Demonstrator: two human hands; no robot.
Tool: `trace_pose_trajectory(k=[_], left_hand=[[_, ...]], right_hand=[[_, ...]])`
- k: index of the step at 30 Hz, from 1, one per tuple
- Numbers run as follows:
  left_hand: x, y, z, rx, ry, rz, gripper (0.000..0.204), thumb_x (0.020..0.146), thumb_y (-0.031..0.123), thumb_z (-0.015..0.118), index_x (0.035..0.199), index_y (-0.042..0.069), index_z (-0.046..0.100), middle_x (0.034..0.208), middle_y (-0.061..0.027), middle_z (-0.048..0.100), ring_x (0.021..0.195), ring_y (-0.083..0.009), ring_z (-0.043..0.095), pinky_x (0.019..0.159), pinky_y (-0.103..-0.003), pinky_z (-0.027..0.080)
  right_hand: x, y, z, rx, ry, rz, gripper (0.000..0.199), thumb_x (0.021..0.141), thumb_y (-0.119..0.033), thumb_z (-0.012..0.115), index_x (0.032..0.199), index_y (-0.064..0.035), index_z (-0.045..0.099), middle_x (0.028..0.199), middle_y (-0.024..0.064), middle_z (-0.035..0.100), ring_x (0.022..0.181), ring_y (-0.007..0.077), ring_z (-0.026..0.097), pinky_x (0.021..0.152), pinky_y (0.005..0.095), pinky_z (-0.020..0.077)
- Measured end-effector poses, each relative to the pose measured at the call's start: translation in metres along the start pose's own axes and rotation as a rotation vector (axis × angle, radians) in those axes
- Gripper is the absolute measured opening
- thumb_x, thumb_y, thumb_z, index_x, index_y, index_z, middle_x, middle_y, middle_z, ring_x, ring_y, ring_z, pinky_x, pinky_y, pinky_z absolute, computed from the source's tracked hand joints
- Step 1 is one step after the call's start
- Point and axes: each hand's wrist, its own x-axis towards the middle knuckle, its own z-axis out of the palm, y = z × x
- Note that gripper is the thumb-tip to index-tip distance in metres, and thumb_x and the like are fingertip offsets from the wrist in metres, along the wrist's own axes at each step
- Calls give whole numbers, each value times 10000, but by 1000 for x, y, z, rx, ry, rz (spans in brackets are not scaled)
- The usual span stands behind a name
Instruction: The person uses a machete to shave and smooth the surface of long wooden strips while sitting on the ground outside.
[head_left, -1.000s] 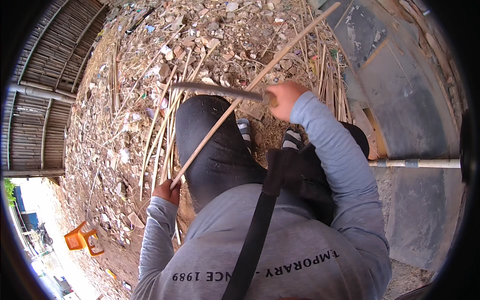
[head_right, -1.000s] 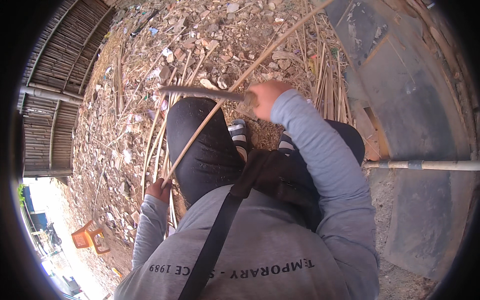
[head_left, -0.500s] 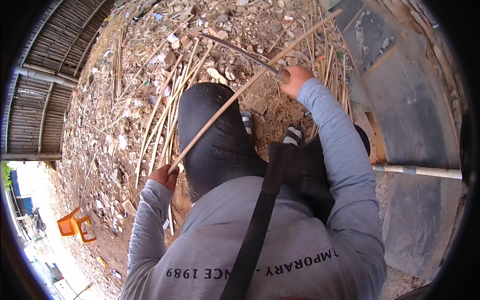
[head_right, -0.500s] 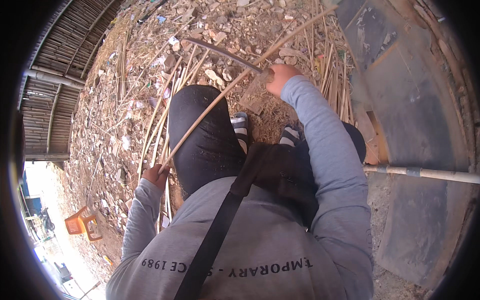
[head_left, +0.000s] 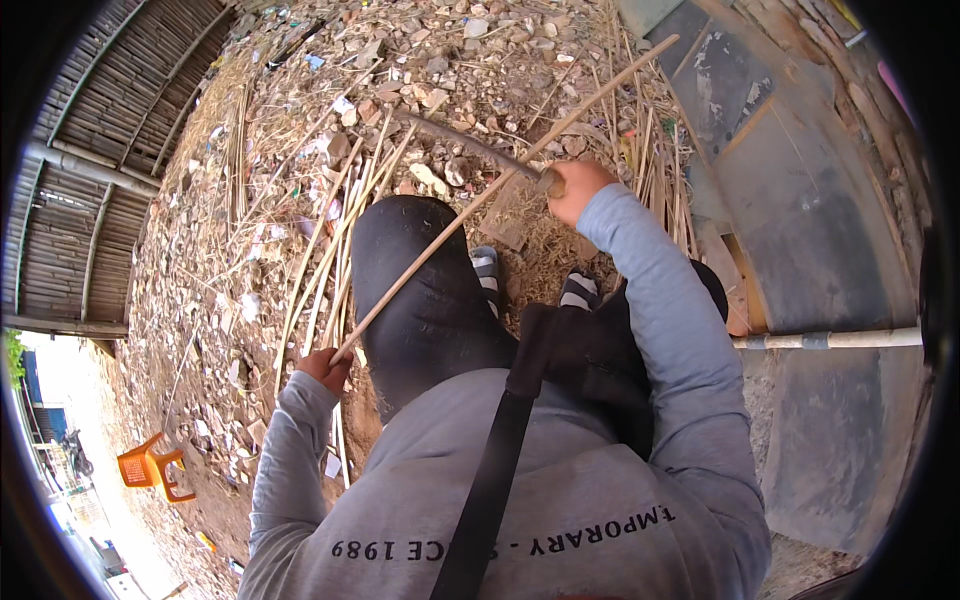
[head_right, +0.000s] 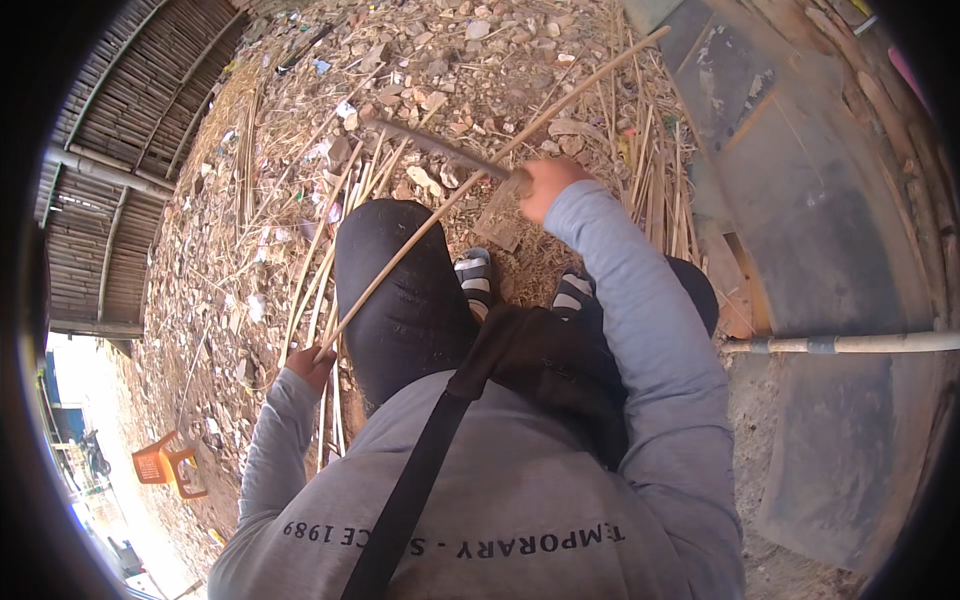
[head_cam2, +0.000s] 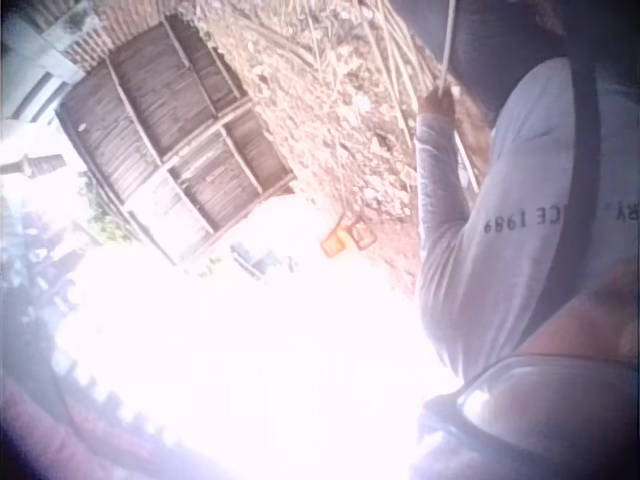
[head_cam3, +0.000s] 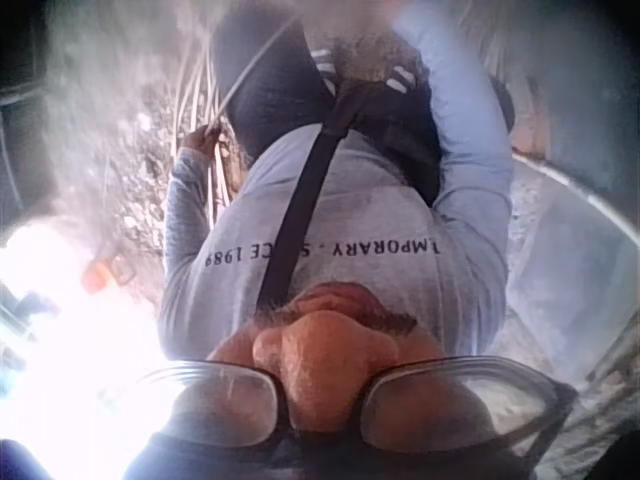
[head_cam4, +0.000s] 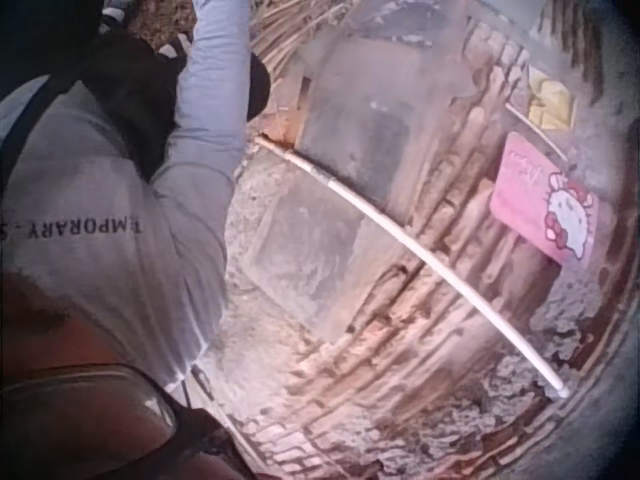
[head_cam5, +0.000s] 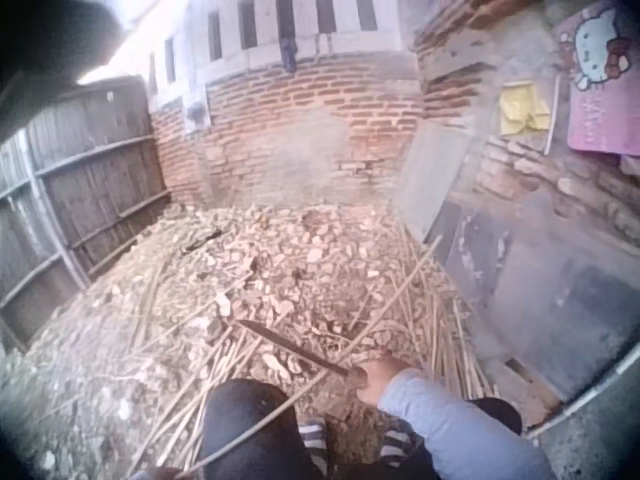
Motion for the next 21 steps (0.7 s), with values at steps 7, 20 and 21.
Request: trace_pose_trajectory(k=[7,20,21], left_hand=[[9,8,-2,41,29,38,409,924,396,533,818,19,649,655,-197,619,621,-367,609,591,-430,467],[12,-3,-4,-33,-4,50,348,927,355,551,877,29,663,655,-140,629,577,-254,592,573,-389,467],[14,-4,-3,-33,-2,57,348,927,355,551,877,29,663,655,-140,629,577,-254,592,573,-389,467]], right_hand=[[18,31,-4,5,0,100,262,704,-190,633,937,-72,650,842,190,663,823,377,639,768,432,515],[4,27,-31,-65,38,106,260,731,-157,613,977,-87,660,851,176,668,814,357,647,763,423,517],[-2,21,-30,-36,56,66,259,727,-156,616,974,-90,660,846,175,667,809,364,645,758,427,516]])
